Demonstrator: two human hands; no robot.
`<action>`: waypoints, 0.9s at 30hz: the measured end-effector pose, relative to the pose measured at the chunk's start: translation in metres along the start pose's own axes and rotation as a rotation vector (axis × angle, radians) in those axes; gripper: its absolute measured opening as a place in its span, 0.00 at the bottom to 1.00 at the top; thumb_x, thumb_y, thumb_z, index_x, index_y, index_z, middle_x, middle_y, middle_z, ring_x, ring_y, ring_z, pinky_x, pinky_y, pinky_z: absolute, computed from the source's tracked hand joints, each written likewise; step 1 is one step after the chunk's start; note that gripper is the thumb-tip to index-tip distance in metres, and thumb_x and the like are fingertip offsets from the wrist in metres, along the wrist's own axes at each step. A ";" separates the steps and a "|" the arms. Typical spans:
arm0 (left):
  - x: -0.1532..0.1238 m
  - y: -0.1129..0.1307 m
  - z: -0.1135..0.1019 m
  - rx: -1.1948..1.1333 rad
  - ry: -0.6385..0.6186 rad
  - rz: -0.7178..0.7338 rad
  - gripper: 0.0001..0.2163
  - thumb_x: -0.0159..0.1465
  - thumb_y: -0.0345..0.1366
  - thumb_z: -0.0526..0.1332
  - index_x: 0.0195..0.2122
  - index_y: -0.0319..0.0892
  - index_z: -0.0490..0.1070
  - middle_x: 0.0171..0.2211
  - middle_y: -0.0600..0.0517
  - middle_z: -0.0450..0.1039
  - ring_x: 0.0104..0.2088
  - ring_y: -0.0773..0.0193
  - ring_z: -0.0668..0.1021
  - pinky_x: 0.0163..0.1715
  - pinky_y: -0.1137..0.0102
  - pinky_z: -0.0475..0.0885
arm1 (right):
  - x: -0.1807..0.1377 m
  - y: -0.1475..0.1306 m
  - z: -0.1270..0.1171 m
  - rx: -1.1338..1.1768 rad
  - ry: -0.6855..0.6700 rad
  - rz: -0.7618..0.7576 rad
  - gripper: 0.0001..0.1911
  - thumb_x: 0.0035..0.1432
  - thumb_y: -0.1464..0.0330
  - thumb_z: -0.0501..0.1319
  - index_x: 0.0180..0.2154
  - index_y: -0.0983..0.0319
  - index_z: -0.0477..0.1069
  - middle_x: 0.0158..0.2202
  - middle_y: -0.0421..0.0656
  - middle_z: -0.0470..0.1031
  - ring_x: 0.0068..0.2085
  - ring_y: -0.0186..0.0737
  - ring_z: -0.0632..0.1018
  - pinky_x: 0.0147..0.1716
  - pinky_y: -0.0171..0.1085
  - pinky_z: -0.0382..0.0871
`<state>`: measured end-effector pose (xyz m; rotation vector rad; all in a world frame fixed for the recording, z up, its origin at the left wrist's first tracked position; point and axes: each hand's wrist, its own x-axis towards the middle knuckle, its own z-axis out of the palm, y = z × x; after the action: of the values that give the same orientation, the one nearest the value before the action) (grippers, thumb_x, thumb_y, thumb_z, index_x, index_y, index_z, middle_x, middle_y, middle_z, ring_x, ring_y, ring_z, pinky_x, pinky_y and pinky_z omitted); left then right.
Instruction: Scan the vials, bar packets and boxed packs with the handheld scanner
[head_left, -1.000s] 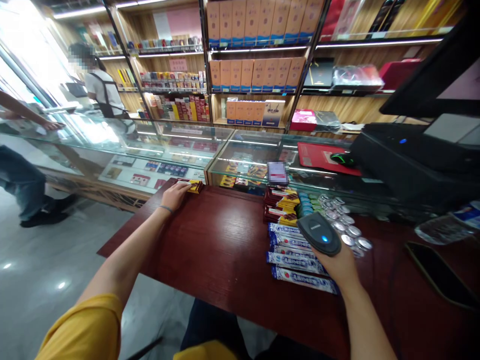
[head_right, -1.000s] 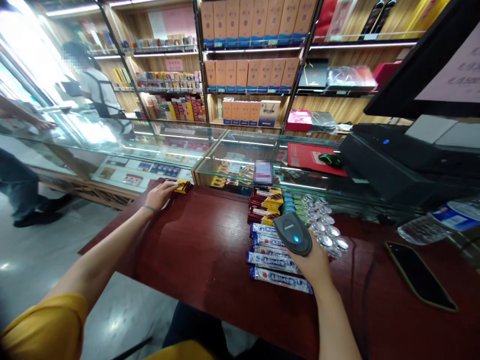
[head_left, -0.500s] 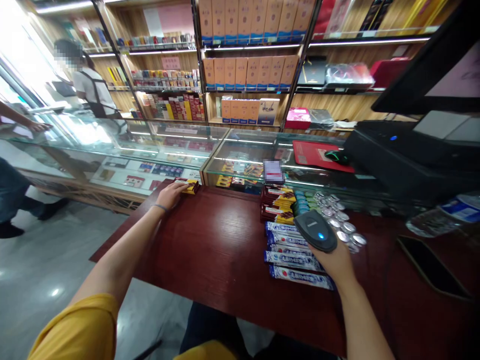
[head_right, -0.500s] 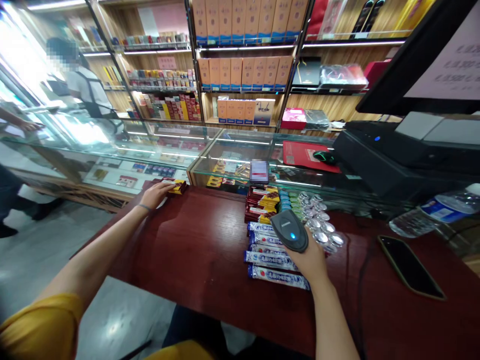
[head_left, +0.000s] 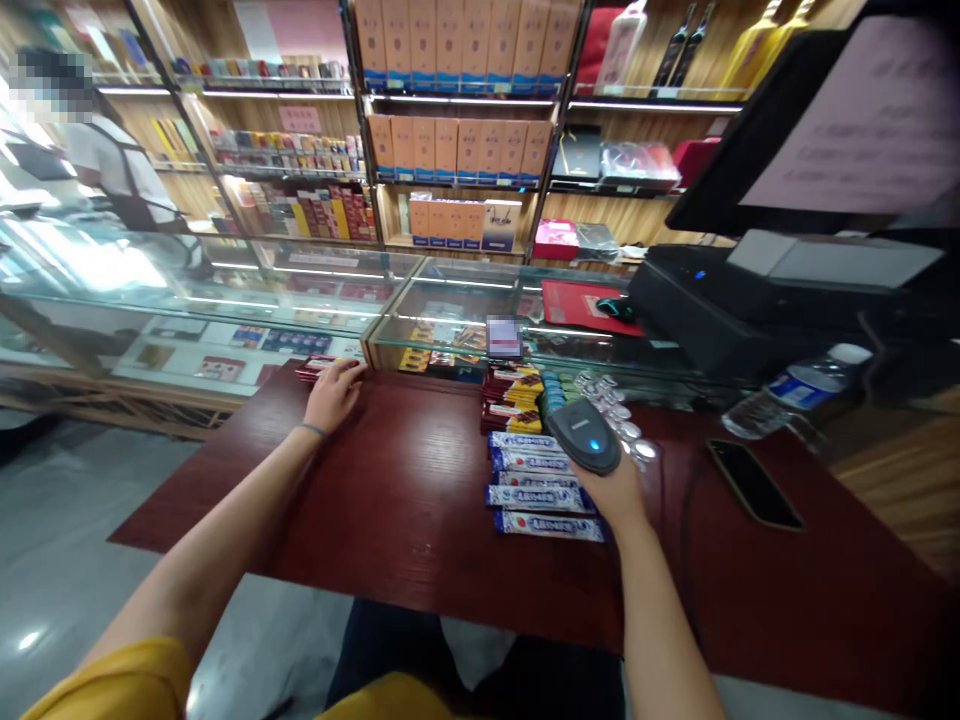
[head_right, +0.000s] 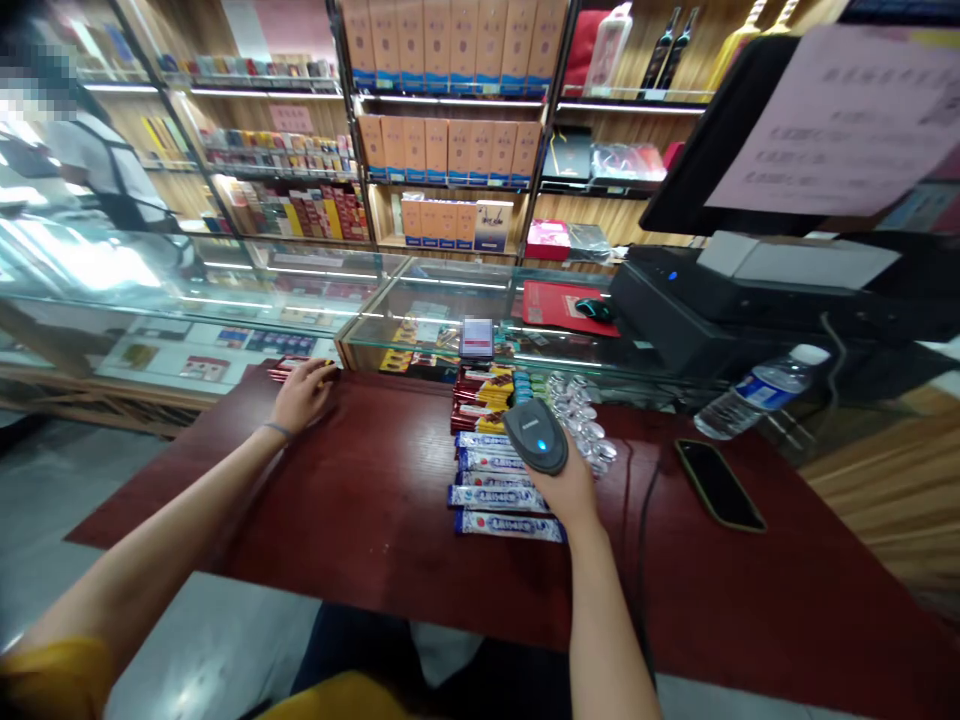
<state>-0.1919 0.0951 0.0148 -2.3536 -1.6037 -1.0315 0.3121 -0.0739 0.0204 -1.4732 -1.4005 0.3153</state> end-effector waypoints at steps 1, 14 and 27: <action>0.001 0.018 0.006 -0.033 0.011 0.023 0.18 0.68 0.35 0.56 0.58 0.46 0.74 0.59 0.42 0.70 0.61 0.50 0.72 0.64 0.51 0.67 | 0.000 -0.001 0.000 0.005 -0.007 0.000 0.34 0.47 0.61 0.71 0.57 0.63 0.73 0.49 0.52 0.83 0.48 0.54 0.84 0.49 0.50 0.79; 0.007 0.227 0.085 -0.409 -0.219 0.425 0.18 0.71 0.32 0.56 0.60 0.51 0.74 0.61 0.45 0.71 0.63 0.55 0.72 0.64 0.57 0.68 | 0.002 -0.008 -0.007 0.058 -0.035 0.027 0.32 0.47 0.64 0.70 0.56 0.60 0.72 0.46 0.48 0.84 0.48 0.53 0.84 0.49 0.48 0.79; 0.019 0.269 0.115 -0.146 -0.353 0.407 0.17 0.69 0.30 0.60 0.57 0.47 0.76 0.47 0.43 0.78 0.48 0.54 0.78 0.49 0.64 0.74 | 0.004 -0.012 -0.006 0.007 -0.040 0.046 0.31 0.47 0.62 0.70 0.55 0.57 0.72 0.45 0.46 0.84 0.48 0.55 0.83 0.50 0.49 0.78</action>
<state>0.0968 0.0439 0.0117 -2.9232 -1.0788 -0.6977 0.3107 -0.0761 0.0345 -1.5027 -1.3972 0.3804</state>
